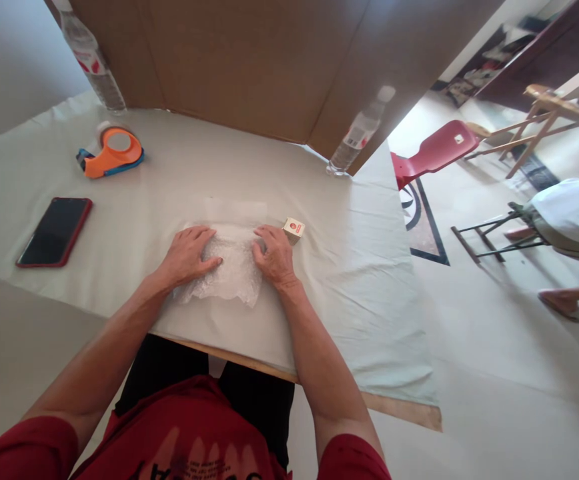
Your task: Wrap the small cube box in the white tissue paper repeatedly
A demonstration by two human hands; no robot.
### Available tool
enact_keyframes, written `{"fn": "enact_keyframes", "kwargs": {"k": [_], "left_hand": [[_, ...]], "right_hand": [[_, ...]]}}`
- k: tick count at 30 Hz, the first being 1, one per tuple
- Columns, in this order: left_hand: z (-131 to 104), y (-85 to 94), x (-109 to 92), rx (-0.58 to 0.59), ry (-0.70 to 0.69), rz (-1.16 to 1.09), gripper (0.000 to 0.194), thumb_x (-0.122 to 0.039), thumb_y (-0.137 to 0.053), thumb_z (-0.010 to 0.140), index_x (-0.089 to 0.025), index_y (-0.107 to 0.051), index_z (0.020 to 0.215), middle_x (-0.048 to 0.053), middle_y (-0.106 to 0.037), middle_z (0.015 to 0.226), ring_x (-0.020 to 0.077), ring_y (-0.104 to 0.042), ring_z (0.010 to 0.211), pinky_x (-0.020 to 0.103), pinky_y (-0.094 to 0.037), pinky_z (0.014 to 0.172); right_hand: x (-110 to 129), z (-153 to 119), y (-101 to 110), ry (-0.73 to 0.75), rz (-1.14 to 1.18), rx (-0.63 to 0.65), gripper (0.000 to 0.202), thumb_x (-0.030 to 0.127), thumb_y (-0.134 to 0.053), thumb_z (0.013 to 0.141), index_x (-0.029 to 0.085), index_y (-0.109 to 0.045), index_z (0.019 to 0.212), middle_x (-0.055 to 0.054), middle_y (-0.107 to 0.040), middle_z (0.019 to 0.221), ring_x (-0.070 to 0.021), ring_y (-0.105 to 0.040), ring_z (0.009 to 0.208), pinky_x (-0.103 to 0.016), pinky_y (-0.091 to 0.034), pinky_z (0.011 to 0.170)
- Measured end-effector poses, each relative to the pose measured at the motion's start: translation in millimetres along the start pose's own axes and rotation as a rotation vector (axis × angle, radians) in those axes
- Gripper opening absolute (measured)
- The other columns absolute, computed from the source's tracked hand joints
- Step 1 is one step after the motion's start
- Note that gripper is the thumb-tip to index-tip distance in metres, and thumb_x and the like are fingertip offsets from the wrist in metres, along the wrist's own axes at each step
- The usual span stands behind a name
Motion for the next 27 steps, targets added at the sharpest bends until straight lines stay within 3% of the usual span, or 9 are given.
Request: {"fn": "enact_keyframes", "kwargs": {"k": [4,7,11,14,19,23,27], "left_hand": [[0,1.2,-1,0.016,0.015,0.034,0.056,-0.038,-0.065,0.085,-0.016,-0.055,0.135,0.017,-0.057,0.143,0.0347,-0.049,0.134,0.048,-0.037,0.113],[0,1.8,-1,0.029,0.035,0.041,0.060,-0.038,-0.065,0.085,-0.014,-0.052,0.139,0.017,-0.056,0.144,0.0345,-0.049,0.136,0.048,-0.037,0.114],[1,1.7,-2,0.023,0.055,0.024,0.065,-0.038,-0.066,0.085,-0.015,-0.048,0.143,0.017,-0.057,0.144,0.0346,-0.049,0.136,0.049,-0.037,0.114],[1,1.0,-1,0.024,0.063,0.012,0.067,-0.038,-0.065,0.085,-0.014,-0.047,0.144,0.018,-0.057,0.144,0.0350,-0.049,0.136,0.050,-0.036,0.115],[1,0.5,0,0.009,0.064,-0.016,0.066,-0.036,-0.063,0.085,-0.014,-0.045,0.145,0.018,-0.058,0.143,0.0345,-0.050,0.135,0.051,-0.036,0.115],[2,0.1,2,-0.008,0.075,-0.045,0.064,-0.032,-0.060,0.086,-0.015,-0.044,0.145,0.017,-0.058,0.143,0.0331,-0.051,0.135,0.050,-0.038,0.115],[3,-0.1,3,-0.011,0.088,-0.046,0.064,-0.031,-0.060,0.086,-0.013,-0.044,0.145,0.018,-0.057,0.143,0.0333,-0.051,0.135,0.050,-0.038,0.115]], "right_hand": [[4,0,5,0.036,-0.067,-0.147,0.024,0.025,-0.054,0.088,0.021,-0.069,0.106,-0.013,-0.072,0.115,-0.0275,-0.065,0.111,-0.047,-0.046,0.104],[-5,2,16,-0.075,-0.221,-0.242,0.031,0.028,-0.058,0.086,0.021,-0.066,0.115,-0.015,-0.064,0.132,-0.0320,-0.057,0.124,-0.052,-0.040,0.106],[-26,2,20,-0.268,-0.325,-0.210,0.050,0.033,-0.065,0.079,0.019,-0.060,0.126,-0.020,-0.050,0.147,-0.0380,-0.048,0.133,-0.056,-0.037,0.106],[-41,1,20,-0.345,-0.286,-0.174,0.045,0.035,-0.062,0.081,0.021,-0.061,0.123,-0.019,-0.054,0.144,-0.0371,-0.052,0.128,-0.057,-0.040,0.103],[-51,2,20,-0.283,-0.116,-0.231,0.036,0.031,-0.061,0.079,0.021,-0.064,0.113,-0.014,-0.067,0.117,-0.0302,-0.061,0.110,-0.053,-0.047,0.099],[-34,4,17,-0.189,0.092,-0.284,0.042,0.036,-0.069,0.076,0.022,-0.063,0.115,-0.010,-0.068,0.110,-0.0252,-0.064,0.098,-0.046,-0.054,0.092],[6,3,13,-0.084,0.217,-0.208,0.038,0.037,-0.072,0.080,0.022,-0.064,0.114,-0.009,-0.070,0.107,-0.0226,-0.066,0.095,-0.041,-0.057,0.088]]}}
Point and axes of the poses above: each hand's wrist, its own z-axis towards the middle knuckle, its own y-axis out of the back of the hand, x = y × z, the point moved 3 cm from there along z, towards the middle knuckle
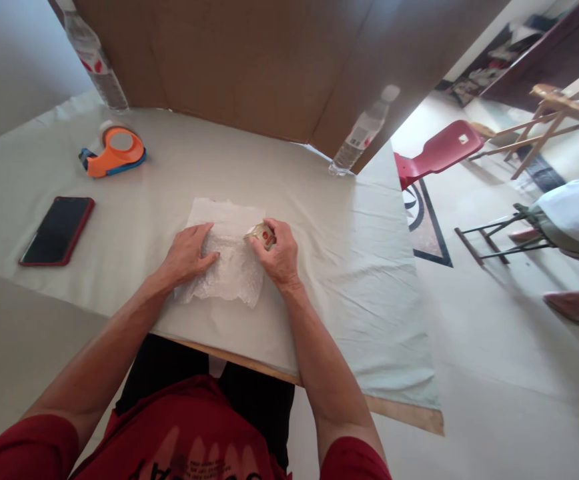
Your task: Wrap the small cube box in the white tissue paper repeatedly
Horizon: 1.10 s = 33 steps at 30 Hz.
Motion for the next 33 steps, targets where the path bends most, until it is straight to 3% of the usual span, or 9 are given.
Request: {"fn": "enact_keyframes", "kwargs": {"k": [6,12,17,33], "left_hand": [[0,-0.1,0,-0.004,-0.018,0.008,0.063,-0.030,-0.060,0.086,-0.014,-0.045,0.145,0.018,-0.059,0.141,0.0338,-0.053,0.132,0.051,-0.039,0.113],[-1,-1.0,0,-0.010,-0.028,0.033,0.062,-0.028,-0.059,0.085,-0.013,-0.047,0.143,0.019,-0.059,0.140,0.0343,-0.054,0.131,0.051,-0.040,0.113],[-1,-1.6,0,-0.014,-0.026,0.047,0.060,-0.028,-0.058,0.085,-0.013,-0.048,0.142,0.018,-0.059,0.140,0.0336,-0.054,0.131,0.049,-0.040,0.112],[-1,0.8,-1,0.011,-0.023,0.038,0.063,-0.031,-0.059,0.086,-0.014,-0.045,0.145,0.018,-0.060,0.139,0.0342,-0.054,0.130,0.050,-0.041,0.111]], "right_hand": [[33,-11,-16,0.117,0.059,0.164,0.035,0.034,-0.072,0.083,0.024,-0.066,0.116,-0.010,-0.070,0.114,-0.0238,-0.067,0.104,-0.041,-0.057,0.092],[34,-20,-31,0.161,0.069,0.380,0.037,0.030,-0.070,0.085,0.024,-0.066,0.122,-0.010,-0.070,0.118,-0.0255,-0.065,0.113,-0.043,-0.053,0.100],[30,-21,-31,0.135,0.045,0.483,0.054,0.032,-0.069,0.084,0.023,-0.058,0.136,-0.012,-0.067,0.130,-0.0274,-0.063,0.120,-0.046,-0.050,0.104],[25,-18,-30,0.142,0.055,0.381,0.044,0.022,-0.063,0.083,0.027,-0.062,0.127,-0.009,-0.068,0.128,-0.0255,-0.062,0.122,-0.048,-0.049,0.107]]}}
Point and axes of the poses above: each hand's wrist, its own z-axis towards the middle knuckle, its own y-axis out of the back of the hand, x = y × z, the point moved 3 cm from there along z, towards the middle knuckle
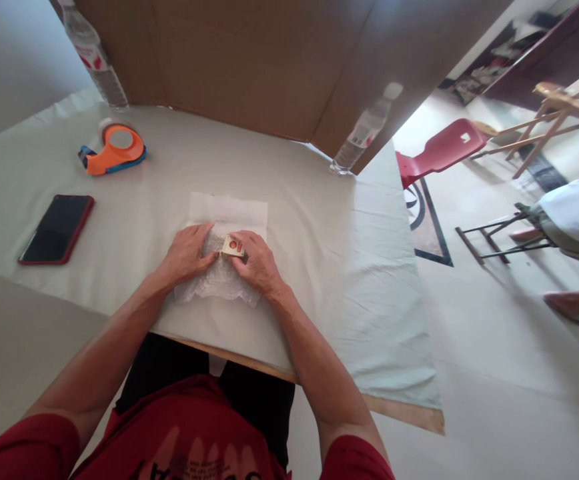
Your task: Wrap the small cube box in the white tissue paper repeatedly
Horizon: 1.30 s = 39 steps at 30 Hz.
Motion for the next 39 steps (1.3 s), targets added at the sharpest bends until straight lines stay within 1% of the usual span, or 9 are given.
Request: {"fn": "enact_keyframes", "kwargs": {"k": [3,6,10,16,19,23,29,35,39], "left_hand": [[0.1,0.0,-0.7,0.012,0.003,0.024,0.063,-0.031,-0.059,0.086,-0.011,-0.045,0.145,0.019,-0.058,0.141,0.0346,-0.054,0.130,0.049,-0.040,0.112],[-0.3,-0.5,-0.7,-0.001,-0.001,0.029,0.062,-0.030,-0.058,0.087,-0.013,-0.045,0.145,0.018,-0.058,0.141,0.0335,-0.054,0.131,0.048,-0.040,0.112],[-0.9,-1.2,0.0,-0.006,-0.004,0.018,0.061,-0.031,-0.058,0.087,-0.013,-0.045,0.144,0.018,-0.058,0.140,0.0335,-0.054,0.131,0.048,-0.040,0.112],[-0.7,0.0,-0.3,-0.007,-0.007,0.016,0.057,-0.030,-0.058,0.087,-0.016,-0.048,0.141,0.016,-0.061,0.137,0.0332,-0.055,0.128,0.049,-0.041,0.111],[-0.5,0.3,-0.2,0.003,-0.008,0.004,0.056,-0.030,-0.057,0.087,-0.016,-0.049,0.141,0.017,-0.060,0.138,0.0339,-0.054,0.129,0.050,-0.041,0.111],[-0.6,1.0,-0.3,0.010,-0.021,-0.012,0.055,-0.029,-0.057,0.087,-0.017,-0.050,0.140,0.017,-0.058,0.140,0.0343,-0.053,0.131,0.052,-0.039,0.112],[-0.9,0.4,-0.1,0.005,-0.030,0.007,0.057,-0.030,-0.058,0.088,-0.012,-0.050,0.141,0.019,-0.057,0.142,0.0338,-0.053,0.132,0.049,-0.039,0.113],[-0.3,-0.5,1.3,0.007,-0.027,-0.017,0.055,-0.030,-0.057,0.087,-0.017,-0.050,0.140,0.017,-0.058,0.141,0.0341,-0.052,0.132,0.052,-0.039,0.113],[-0.6,-0.4,1.0,0.000,-0.025,-0.018,0.056,-0.030,-0.057,0.087,-0.017,-0.051,0.141,0.017,-0.058,0.142,0.0340,-0.052,0.132,0.052,-0.039,0.113]], "right_hand": [[-2.6,-0.1,-1.2,0.001,0.000,0.043,0.046,0.021,-0.062,0.083,0.025,-0.061,0.129,-0.011,-0.066,0.131,-0.0262,-0.060,0.125,-0.049,-0.047,0.110],[-4.3,-0.4,-2.1,0.008,0.012,0.071,0.051,0.018,-0.060,0.082,0.024,-0.059,0.132,-0.012,-0.063,0.133,-0.0252,-0.057,0.127,-0.047,-0.046,0.111],[-4.4,-0.9,-1.8,0.004,0.026,0.073,0.053,0.017,-0.060,0.081,0.023,-0.057,0.134,-0.012,-0.061,0.133,-0.0250,-0.057,0.128,-0.046,-0.046,0.111],[-3.1,-1.2,-0.5,-0.004,0.034,0.083,0.056,0.021,-0.063,0.080,0.024,-0.056,0.136,-0.012,-0.058,0.137,-0.0265,-0.055,0.132,-0.048,-0.044,0.114],[-2.3,-0.9,0.2,0.007,0.033,0.077,0.055,0.022,-0.063,0.081,0.025,-0.056,0.135,-0.012,-0.061,0.135,-0.0268,-0.057,0.129,-0.048,-0.046,0.112],[-1.0,-0.9,0.2,-0.014,0.049,0.045,0.048,0.022,-0.062,0.083,0.026,-0.059,0.130,-0.009,-0.067,0.130,-0.0252,-0.063,0.121,-0.046,-0.051,0.106],[-0.4,-1.8,-0.7,-0.034,0.073,-0.011,0.044,0.024,-0.064,0.083,0.024,-0.061,0.127,-0.010,-0.068,0.129,-0.0246,-0.065,0.118,-0.044,-0.052,0.102],[-2.9,-1.8,-0.7,-0.066,0.072,0.031,0.044,0.025,-0.064,0.083,0.024,-0.061,0.127,-0.009,-0.069,0.129,-0.0241,-0.065,0.118,-0.043,-0.053,0.101],[-2.8,-1.7,-1.2,-0.076,0.077,-0.021,0.048,0.026,-0.065,0.082,0.023,-0.060,0.129,-0.010,-0.068,0.131,-0.0253,-0.065,0.118,-0.044,-0.054,0.100]]}}
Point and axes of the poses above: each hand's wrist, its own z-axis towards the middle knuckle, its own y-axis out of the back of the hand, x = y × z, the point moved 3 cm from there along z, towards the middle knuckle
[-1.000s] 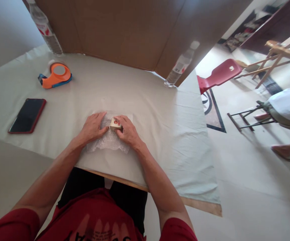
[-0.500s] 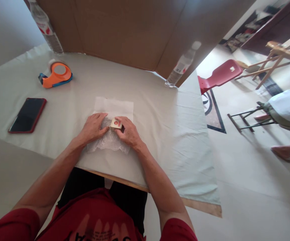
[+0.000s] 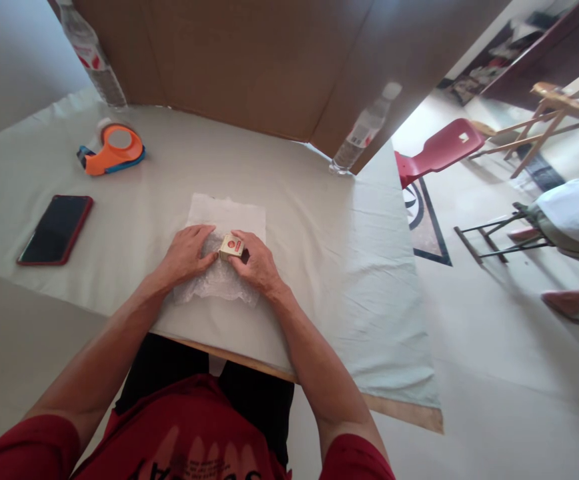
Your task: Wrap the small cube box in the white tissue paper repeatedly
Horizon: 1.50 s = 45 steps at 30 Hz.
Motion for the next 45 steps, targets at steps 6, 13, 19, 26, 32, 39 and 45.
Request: {"fn": "enact_keyframes", "kwargs": {"k": [6,13,19,26,32,39,45], "left_hand": [[-0.4,0.4,-1.0,0.001,0.000,0.023,0.056,-0.029,-0.058,0.087,-0.012,-0.051,0.140,0.019,-0.057,0.143,0.0338,-0.053,0.132,0.049,-0.039,0.112],[-0.3,0.1,-0.5,0.001,-0.004,0.020,0.054,-0.030,-0.057,0.088,-0.015,-0.051,0.139,0.017,-0.058,0.142,0.0334,-0.053,0.132,0.050,-0.039,0.113],[0.0,0.3,-0.5,0.001,-0.007,0.028,0.054,-0.030,-0.058,0.088,-0.013,-0.053,0.139,0.018,-0.058,0.142,0.0331,-0.053,0.132,0.048,-0.039,0.113],[-0.8,-1.1,-0.3,-0.017,-0.009,0.025,0.052,-0.029,-0.058,0.088,-0.014,-0.053,0.138,0.017,-0.058,0.141,0.0329,-0.053,0.132,0.049,-0.040,0.112],[-0.6,-1.6,0.5,-0.021,-0.020,0.034,0.051,-0.029,-0.058,0.088,-0.014,-0.055,0.136,0.017,-0.059,0.141,0.0323,-0.053,0.132,0.047,-0.040,0.112],[-0.2,-2.1,2.1,-0.023,-0.027,0.023,0.045,-0.028,-0.060,0.086,-0.015,-0.061,0.129,0.017,-0.060,0.139,0.0337,-0.055,0.129,0.049,-0.041,0.111],[-0.2,-2.5,2.3,-0.033,-0.034,0.023,0.043,-0.028,-0.061,0.086,-0.016,-0.063,0.127,0.016,-0.061,0.138,0.0334,-0.055,0.128,0.049,-0.041,0.111]], "right_hand": [[-0.2,0.0,-1.1,0.008,0.017,-0.025,0.043,0.027,-0.065,0.082,0.023,-0.062,0.125,-0.010,-0.070,0.127,-0.0244,-0.067,0.114,-0.042,-0.056,0.097],[-0.1,-0.8,-0.8,-0.001,0.015,-0.018,0.042,0.026,-0.065,0.082,0.025,-0.062,0.124,-0.009,-0.070,0.126,-0.0242,-0.067,0.112,-0.042,-0.056,0.094],[1.7,0.0,0.0,0.028,0.010,-0.003,0.042,0.024,-0.064,0.082,0.023,-0.062,0.124,-0.010,-0.069,0.127,-0.0245,-0.065,0.117,-0.043,-0.053,0.101],[0.0,-0.4,-1.3,0.015,0.008,0.034,0.047,0.022,-0.064,0.082,0.023,-0.061,0.128,-0.010,-0.068,0.131,-0.0251,-0.064,0.121,-0.043,-0.050,0.106],[-1.1,-1.7,-1.9,0.014,0.015,0.011,0.048,0.020,-0.065,0.080,0.024,-0.062,0.128,-0.009,-0.069,0.130,-0.0253,-0.064,0.120,-0.044,-0.051,0.105],[0.0,-0.7,-2.5,0.035,0.008,0.004,0.044,0.022,-0.063,0.082,0.023,-0.062,0.126,-0.010,-0.069,0.128,-0.0247,-0.065,0.119,-0.043,-0.051,0.105],[-0.1,-1.0,-2.8,0.049,0.012,0.000,0.044,0.022,-0.063,0.082,0.022,-0.062,0.127,-0.010,-0.069,0.128,-0.0242,-0.065,0.119,-0.042,-0.051,0.105]]}}
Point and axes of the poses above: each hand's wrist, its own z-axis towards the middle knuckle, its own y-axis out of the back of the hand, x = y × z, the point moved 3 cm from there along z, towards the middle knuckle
